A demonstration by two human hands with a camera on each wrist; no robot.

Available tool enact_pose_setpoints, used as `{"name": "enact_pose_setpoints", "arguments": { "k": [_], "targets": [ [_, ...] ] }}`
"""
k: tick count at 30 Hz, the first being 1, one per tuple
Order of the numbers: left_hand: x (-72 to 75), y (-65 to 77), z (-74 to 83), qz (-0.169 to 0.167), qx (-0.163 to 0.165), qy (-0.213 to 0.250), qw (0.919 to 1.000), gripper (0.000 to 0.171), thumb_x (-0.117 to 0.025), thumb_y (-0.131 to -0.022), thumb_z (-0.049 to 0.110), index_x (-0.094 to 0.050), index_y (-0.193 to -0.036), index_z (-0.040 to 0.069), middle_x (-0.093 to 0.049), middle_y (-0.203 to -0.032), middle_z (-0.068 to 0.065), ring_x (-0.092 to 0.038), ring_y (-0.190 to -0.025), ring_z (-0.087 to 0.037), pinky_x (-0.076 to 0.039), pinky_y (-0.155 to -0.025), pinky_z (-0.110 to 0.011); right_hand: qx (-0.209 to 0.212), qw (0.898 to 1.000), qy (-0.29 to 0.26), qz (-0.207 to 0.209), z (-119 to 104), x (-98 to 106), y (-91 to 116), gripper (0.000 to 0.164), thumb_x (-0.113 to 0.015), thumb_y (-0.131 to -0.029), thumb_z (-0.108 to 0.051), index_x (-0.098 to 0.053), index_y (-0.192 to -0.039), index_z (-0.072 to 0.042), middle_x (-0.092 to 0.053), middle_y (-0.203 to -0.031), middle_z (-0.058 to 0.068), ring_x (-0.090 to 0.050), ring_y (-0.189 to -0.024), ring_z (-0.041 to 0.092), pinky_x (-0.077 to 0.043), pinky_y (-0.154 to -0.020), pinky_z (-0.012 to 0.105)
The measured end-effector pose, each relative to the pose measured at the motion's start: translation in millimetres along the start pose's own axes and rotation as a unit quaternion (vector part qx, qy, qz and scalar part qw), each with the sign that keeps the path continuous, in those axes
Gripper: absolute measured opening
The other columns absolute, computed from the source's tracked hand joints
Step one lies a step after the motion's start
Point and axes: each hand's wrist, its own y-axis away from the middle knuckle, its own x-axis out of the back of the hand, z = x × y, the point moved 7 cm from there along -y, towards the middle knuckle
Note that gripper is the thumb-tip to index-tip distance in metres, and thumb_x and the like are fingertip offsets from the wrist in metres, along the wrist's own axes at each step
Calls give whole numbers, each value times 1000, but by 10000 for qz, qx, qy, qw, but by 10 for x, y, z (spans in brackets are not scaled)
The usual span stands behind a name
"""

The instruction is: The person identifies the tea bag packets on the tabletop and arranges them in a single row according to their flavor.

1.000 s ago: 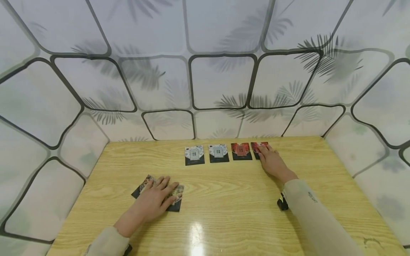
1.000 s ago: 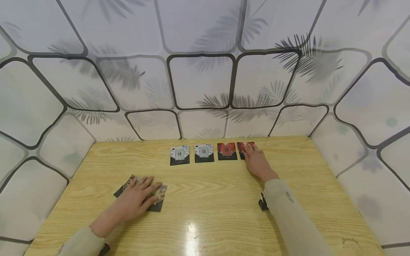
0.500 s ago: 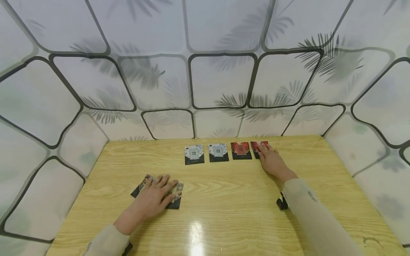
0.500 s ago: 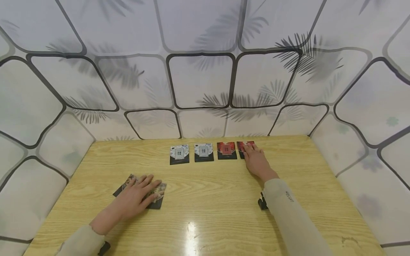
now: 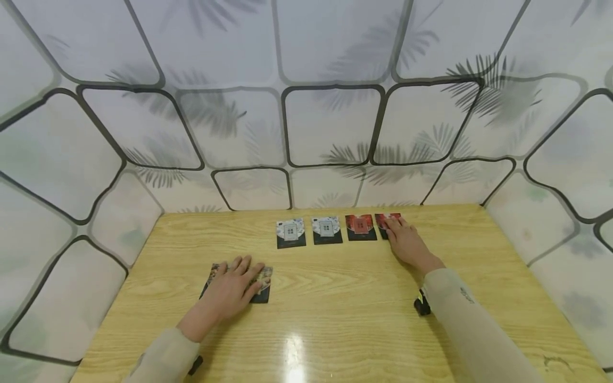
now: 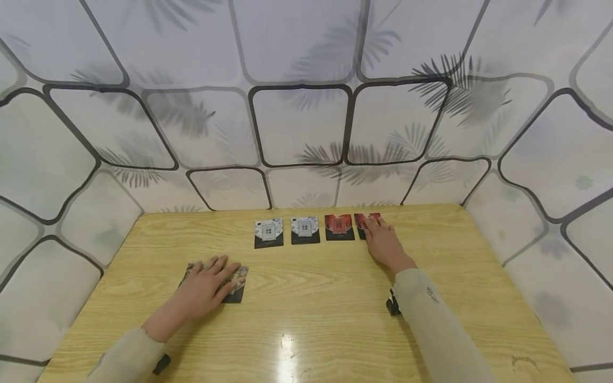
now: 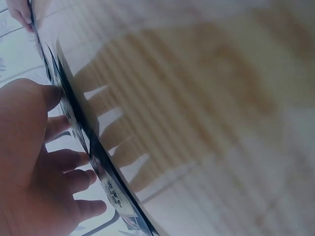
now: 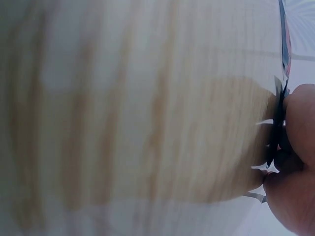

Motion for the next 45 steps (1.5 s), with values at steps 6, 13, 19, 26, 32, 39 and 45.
{"name": "enact_pose_setpoints", "arguments": {
  "k": [6,13,19,26,32,39,45],
  "targets": [
    [2,-84,-30,-146,146,-194,9996,53,-49,-113,37,-49,-159,10,-43,-162,-29,-43,-149,-51,-31,-119,-76,10,10000,-28,7,-8,6,25,51,-37,-115,-16,-37,-158,10,-33,-163,36,-25,-154,58,-21,-123,75],
    [28,-215,-85,-236,276,-298,9989,52,-48,-113,35,-49,-158,8,-43,-161,-31,-44,-148,-52,-33,-117,-76,-44,10000,12,-63,10,-22,8,52,-34,-116,-18,-35,-160,8,-30,-165,35,-22,-155,57,-20,-124,75],
    [12,-341,-178,-302,388,-332,9982,52,-46,-114,35,-48,-159,9,-42,-161,-31,-42,-149,-53,-33,-116,-77,-17,10000,-31,-40,9,-24,1,52,-35,-115,-18,-35,-160,8,-30,-165,35,-21,-156,56,-19,-124,75],
    [3,-494,-265,-371,586,-288,9972,53,-44,-115,35,-45,-160,9,-39,-163,-31,-38,-151,-53,-30,-118,-78,8,10000,-8,0,21,-38,8,52,-35,-115,-18,-36,-160,8,-30,-165,35,-22,-155,57,-19,-124,75],
    [-27,-653,-352,-443,798,-309,9953,54,-40,-115,36,-41,-163,10,-36,-165,-32,-35,-152,-53,-27,-119,-78,-21,10000,-6,29,37,-46,18,52,-35,-116,-19,-36,-160,8,-31,-165,34,-22,-155,57,-20,-123,75],
    [-24,-803,-442,-559,978,-226,9934,55,-37,-116,36,-37,-165,11,-33,-166,-33,-32,-153,-54,-25,-120,-79,-65,10000,-2,27,39,-50,15,52,-35,-116,-19,-36,-160,7,-31,-166,33,-22,-156,55,-20,-124,75],
    [-5,-890,-483,-662,1089,-16,9918,56,-34,-116,36,-34,-166,10,-28,-167,-35,-29,-155,-55,-22,-121,-79,30,10000,-24,91,30,-38,25,51,-35,-116,-18,-36,-160,8,-33,-164,34,-23,-155,56,-20,-124,74]
  ]
}}
